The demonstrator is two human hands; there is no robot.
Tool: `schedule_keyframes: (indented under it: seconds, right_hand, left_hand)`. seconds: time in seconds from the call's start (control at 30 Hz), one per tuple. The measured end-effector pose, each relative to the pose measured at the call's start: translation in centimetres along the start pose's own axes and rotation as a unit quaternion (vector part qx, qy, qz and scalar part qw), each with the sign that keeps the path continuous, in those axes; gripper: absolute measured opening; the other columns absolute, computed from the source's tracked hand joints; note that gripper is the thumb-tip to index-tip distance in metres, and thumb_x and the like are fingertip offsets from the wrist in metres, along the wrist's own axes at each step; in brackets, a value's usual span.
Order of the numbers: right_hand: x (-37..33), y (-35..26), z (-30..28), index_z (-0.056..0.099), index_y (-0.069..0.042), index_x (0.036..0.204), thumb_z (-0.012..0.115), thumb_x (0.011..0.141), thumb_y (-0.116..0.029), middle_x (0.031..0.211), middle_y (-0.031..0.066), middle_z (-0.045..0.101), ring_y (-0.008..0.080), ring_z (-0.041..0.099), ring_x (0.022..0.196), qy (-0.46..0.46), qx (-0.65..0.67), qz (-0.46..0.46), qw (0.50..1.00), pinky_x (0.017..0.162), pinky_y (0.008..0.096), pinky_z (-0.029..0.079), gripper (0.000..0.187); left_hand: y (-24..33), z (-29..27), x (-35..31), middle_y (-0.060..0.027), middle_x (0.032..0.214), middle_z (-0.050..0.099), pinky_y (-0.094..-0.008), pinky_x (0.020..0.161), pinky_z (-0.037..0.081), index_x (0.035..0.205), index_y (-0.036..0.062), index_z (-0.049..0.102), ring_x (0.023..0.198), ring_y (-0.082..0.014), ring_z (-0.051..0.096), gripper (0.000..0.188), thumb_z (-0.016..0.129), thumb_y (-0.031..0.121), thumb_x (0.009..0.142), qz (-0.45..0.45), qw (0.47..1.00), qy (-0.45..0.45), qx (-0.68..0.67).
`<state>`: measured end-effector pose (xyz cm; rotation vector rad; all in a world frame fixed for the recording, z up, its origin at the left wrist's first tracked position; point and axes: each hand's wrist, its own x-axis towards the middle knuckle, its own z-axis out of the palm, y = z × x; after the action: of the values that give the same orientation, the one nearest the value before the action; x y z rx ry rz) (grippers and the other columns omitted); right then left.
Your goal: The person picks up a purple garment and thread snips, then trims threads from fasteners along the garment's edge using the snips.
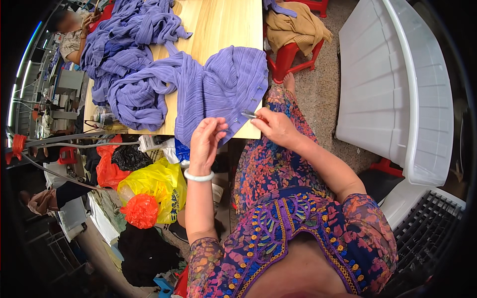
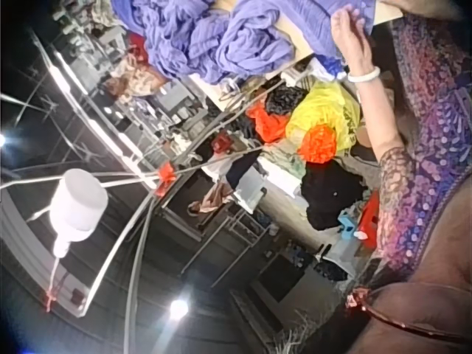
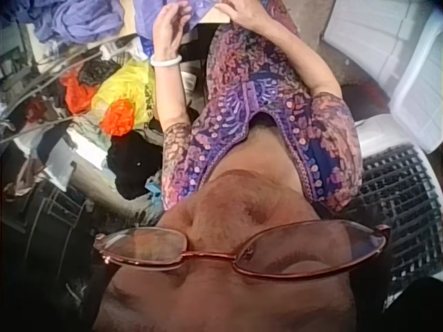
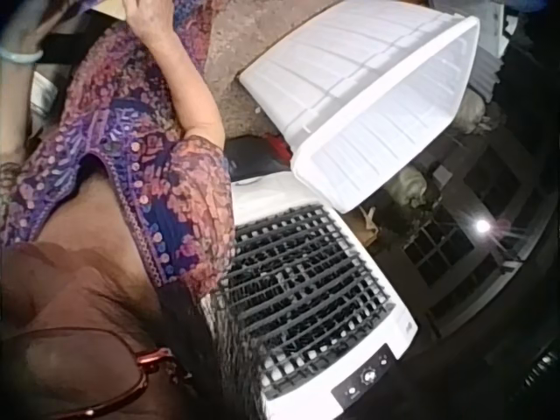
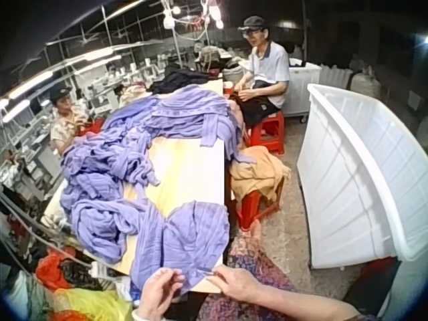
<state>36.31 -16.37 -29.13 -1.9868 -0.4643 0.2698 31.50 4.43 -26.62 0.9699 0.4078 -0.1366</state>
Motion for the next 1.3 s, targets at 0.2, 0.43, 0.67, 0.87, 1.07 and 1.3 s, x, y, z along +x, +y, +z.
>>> schedule_keyframes:
  seconds: [0.2,0.43,0.67,0.87,1.07,1.3]
  right_hand:
    - [0.4,2.5,-2.0,0.054,0.0,0.083,0.057,0.082,-0.026,0.059,0.0063,0.052,0.0111,0.05,0.054,0.058,0.099,0.107,0.988,0.05,0.0278,0.04,0.026]
    - [2.1,4.4,-1.7,0.053,-0.001,0.091,0.056,0.085,-0.022,0.07,-0.0017,0.052,0.0027,0.045,0.062,0.11,0.236,0.112,0.959,0.056,0.0183,0.037,0.022]
    - [2.2,5.9,-0.2,0.05,0.001,0.096,0.06,0.08,-0.016,0.077,0.0019,0.057,0.006,0.05,0.068,0.079,0.246,0.08,0.963,0.061,0.021,0.041,0.025]
    - [2.4,5.9,0.3,0.05,0.001,0.095,0.058,0.08,-0.013,0.077,0.0031,0.058,0.0072,0.052,0.068,0.092,0.222,0.077,0.968,0.063,0.0223,0.043,0.023]
    - [2.7,4.3,0.2,0.049,0.0,0.094,0.056,0.082,-0.008,0.081,0.0009,0.054,0.0052,0.05,0.075,0.11,0.161,0.048,0.98,0.069,0.0192,0.041,0.017]
    - [3.7,2.8,0.2,0.05,-0.002,0.089,0.061,0.076,-0.01,0.078,0.0123,0.058,0.0233,0.059,0.071,0.16,0.069,-0.051,0.983,0.064,0.0303,0.045,0.019]
  left_hand:
    - [-0.4,-1.9,-3.5,-0.0061,0.09,0.06,-0.022,0.066,0.045,0.086,0.0016,0.056,0.076,-0.0114,0.057,0.01,0.051,0.01,0.086,-0.019,0.987,0.004,0.159]
    - [-2.6,-1.1,-3.7,-0.0125,0.082,0.052,-0.0308,0.059,0.044,0.086,-0.0002,0.053,0.065,-0.0226,0.055,0.014,0.058,-0.001,0.073,0.242,0.772,0.131,0.573]
    - [-4.7,-0.9,-3.5,-0.0156,0.093,0.046,-0.0384,0.072,0.042,0.096,0.0024,0.05,0.086,-0.033,0.049,0.037,0.07,0.01,0.066,0.295,0.647,0.13,0.691]
    - [-5.6,-1.7,-2.6,-0.0164,0.092,0.046,-0.0383,0.073,0.042,0.099,0.0032,0.05,0.086,-0.033,0.049,0.032,0.063,0.006,0.07,0.311,0.609,0.157,0.713]
    - [-4.4,-3.5,-2.6,-0.0124,0.086,0.048,-0.0367,0.07,0.042,0.089,0.004,0.053,0.081,-0.0293,0.05,0.02,0.057,0.001,0.07,0.328,0.594,0.159,0.717]
    - [-3.7,-6.0,-3.3,-0.0121,0.085,0.049,-0.0364,0.07,0.04,0.085,0.0032,0.053,0.08,-0.0292,0.049,0.017,0.057,-0.002,0.069,0.33,0.591,0.148,0.721]
